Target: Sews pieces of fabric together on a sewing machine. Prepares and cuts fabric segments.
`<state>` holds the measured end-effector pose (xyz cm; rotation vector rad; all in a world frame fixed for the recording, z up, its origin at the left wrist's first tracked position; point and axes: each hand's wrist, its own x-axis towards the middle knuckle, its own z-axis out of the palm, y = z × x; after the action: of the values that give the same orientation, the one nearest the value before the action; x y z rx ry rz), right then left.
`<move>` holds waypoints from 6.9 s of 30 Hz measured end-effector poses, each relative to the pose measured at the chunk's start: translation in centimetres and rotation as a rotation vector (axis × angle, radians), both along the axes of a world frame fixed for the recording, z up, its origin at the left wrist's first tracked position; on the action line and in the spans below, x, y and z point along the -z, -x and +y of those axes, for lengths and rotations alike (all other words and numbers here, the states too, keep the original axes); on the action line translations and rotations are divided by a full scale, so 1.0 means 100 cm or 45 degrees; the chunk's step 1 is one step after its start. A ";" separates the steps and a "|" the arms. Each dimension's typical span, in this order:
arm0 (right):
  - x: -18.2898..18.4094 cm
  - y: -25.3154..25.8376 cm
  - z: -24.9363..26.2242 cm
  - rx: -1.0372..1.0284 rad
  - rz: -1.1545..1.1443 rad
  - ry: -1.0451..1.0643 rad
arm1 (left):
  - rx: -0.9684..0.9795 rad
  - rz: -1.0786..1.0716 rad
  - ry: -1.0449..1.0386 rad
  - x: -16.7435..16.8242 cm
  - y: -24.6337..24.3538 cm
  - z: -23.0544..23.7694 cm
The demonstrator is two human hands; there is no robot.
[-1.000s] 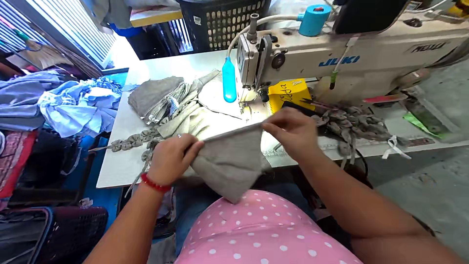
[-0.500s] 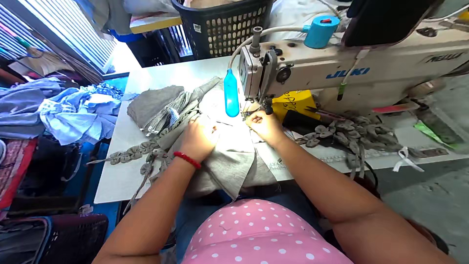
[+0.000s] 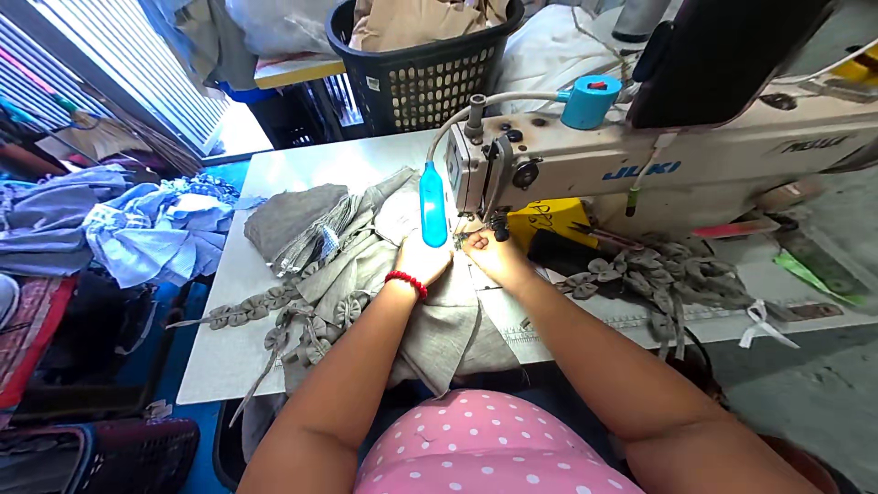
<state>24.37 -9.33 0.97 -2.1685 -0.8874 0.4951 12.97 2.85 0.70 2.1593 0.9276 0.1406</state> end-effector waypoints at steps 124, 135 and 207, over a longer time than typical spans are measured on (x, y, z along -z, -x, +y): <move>0.019 0.004 0.005 -0.632 0.316 -0.857 | -0.243 -1.233 -0.223 0.002 0.146 -0.031; 0.025 0.008 0.007 -0.629 0.145 -0.860 | -0.071 -0.288 -0.899 -0.035 0.120 -0.018; 0.042 0.095 -0.075 -0.470 -0.899 -0.219 | 0.709 0.175 -1.386 0.001 0.028 -0.047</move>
<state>14.89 -16.83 -3.27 -2.0330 -1.6573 -0.2074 10.16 -1.85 0.57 3.3799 0.2483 0.2605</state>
